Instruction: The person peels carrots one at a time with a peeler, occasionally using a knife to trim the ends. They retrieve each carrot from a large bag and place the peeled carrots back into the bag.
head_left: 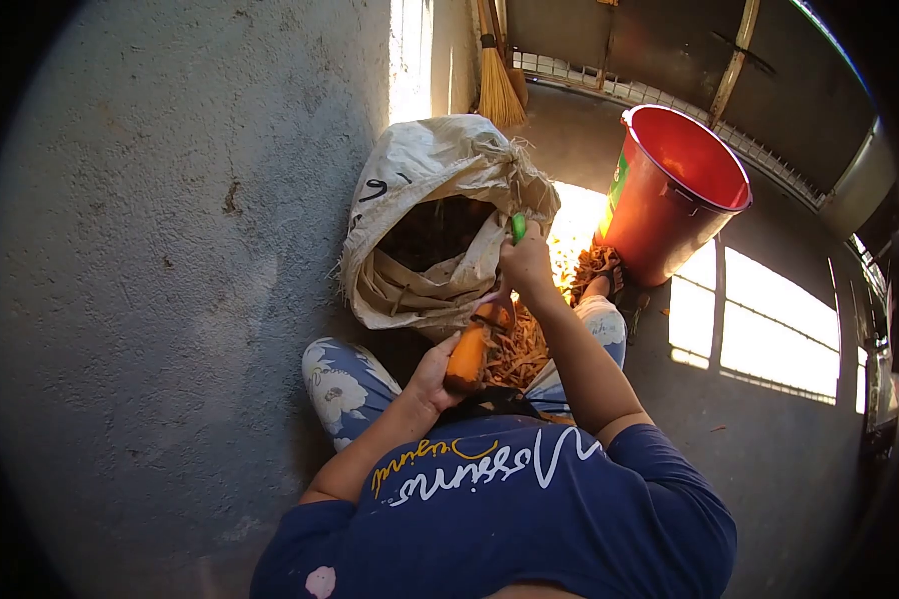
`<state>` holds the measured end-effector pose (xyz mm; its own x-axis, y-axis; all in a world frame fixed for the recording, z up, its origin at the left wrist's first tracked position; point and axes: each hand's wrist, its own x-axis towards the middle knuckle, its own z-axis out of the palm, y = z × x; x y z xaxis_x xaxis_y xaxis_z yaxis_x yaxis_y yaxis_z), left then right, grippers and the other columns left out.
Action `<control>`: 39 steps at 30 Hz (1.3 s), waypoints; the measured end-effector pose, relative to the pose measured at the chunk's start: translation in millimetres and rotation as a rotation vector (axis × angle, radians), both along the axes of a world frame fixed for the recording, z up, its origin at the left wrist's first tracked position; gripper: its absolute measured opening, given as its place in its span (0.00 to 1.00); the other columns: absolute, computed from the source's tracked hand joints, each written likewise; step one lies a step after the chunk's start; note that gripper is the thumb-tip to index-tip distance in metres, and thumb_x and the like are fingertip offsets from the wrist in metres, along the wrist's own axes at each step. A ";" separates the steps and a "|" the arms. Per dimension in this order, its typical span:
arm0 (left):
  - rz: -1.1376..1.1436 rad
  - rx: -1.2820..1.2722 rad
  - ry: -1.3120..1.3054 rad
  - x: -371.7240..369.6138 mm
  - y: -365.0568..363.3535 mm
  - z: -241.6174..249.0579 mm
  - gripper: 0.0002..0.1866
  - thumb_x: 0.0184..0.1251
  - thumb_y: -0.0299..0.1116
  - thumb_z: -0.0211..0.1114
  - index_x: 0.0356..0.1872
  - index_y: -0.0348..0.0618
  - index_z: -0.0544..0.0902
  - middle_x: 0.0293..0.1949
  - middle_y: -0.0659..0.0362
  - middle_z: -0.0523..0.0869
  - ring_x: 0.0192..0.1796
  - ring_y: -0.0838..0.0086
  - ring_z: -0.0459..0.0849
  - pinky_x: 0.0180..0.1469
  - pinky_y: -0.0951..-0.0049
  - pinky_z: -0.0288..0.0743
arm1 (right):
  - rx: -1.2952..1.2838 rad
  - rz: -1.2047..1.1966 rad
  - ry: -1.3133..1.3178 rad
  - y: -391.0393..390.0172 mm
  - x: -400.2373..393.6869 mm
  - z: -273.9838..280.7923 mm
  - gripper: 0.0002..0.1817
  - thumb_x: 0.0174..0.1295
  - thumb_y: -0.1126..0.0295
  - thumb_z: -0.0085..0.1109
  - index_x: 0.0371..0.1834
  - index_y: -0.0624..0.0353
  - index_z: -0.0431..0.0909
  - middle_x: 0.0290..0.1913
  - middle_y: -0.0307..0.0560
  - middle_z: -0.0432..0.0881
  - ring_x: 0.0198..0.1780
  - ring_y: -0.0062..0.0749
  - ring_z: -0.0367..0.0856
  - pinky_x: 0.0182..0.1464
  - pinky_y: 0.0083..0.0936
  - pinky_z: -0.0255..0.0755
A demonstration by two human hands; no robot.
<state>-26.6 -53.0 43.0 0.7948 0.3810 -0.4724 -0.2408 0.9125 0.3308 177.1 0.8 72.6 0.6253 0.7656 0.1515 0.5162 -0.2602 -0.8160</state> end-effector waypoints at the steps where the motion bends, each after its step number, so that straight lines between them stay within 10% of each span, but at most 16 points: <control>1: 0.000 -0.004 0.003 -4.3 -3.5 -1.0 0.21 0.70 0.47 0.41 0.49 0.41 0.71 0.33 0.52 0.81 0.31 0.59 0.83 0.31 0.64 0.80 | -0.016 -0.080 -0.038 6.7 19.6 -2.5 0.16 0.55 0.68 0.52 0.41 0.66 0.63 0.30 0.67 0.78 0.34 0.60 0.78 0.37 0.45 0.71; 6: 0.018 -0.006 -0.051 -12.3 2.4 -16.5 0.22 0.69 0.47 0.43 0.53 0.40 0.69 0.37 0.50 0.81 0.32 0.59 0.83 0.32 0.61 0.81 | -0.059 -0.244 -0.059 11.2 65.2 -22.7 0.16 0.55 0.67 0.52 0.41 0.69 0.65 0.30 0.63 0.79 0.31 0.56 0.79 0.34 0.40 0.72; 15: 0.072 -0.062 -0.143 6.6 27.0 -35.7 0.19 0.70 0.48 0.40 0.50 0.48 0.72 0.42 0.55 0.79 0.41 0.63 0.80 0.44 0.52 0.76 | 0.189 0.173 0.062 -40.5 -46.8 28.6 0.13 0.57 0.69 0.52 0.39 0.66 0.64 0.28 0.67 0.76 0.34 0.62 0.75 0.35 0.45 0.68; 27: 0.128 -0.022 0.106 14.7 -0.7 37.2 0.22 0.70 0.48 0.39 0.50 0.43 0.71 0.37 0.53 0.79 0.33 0.61 0.81 0.30 0.62 0.78 | -0.002 0.123 -0.002 -10.8 -30.4 10.7 0.15 0.56 0.67 0.51 0.41 0.66 0.64 0.28 0.67 0.77 0.34 0.61 0.78 0.38 0.46 0.70; 33: -0.034 0.054 0.057 -9.7 -5.5 -3.3 0.23 0.70 0.50 0.40 0.50 0.40 0.70 0.35 0.53 0.79 0.29 0.60 0.82 0.29 0.63 0.79 | -0.034 -0.172 -0.046 15.1 55.3 -4.7 0.18 0.53 0.66 0.54 0.41 0.70 0.67 0.30 0.65 0.79 0.32 0.55 0.80 0.34 0.38 0.72; 39: 0.084 0.030 0.085 -4.3 9.7 -1.3 0.23 0.70 0.51 0.40 0.50 0.42 0.71 0.36 0.53 0.79 0.33 0.62 0.82 0.34 0.60 0.79 | 0.180 0.035 0.061 -16.1 0.5 8.2 0.13 0.56 0.68 0.53 0.36 0.68 0.66 0.28 0.66 0.76 0.33 0.59 0.77 0.35 0.44 0.69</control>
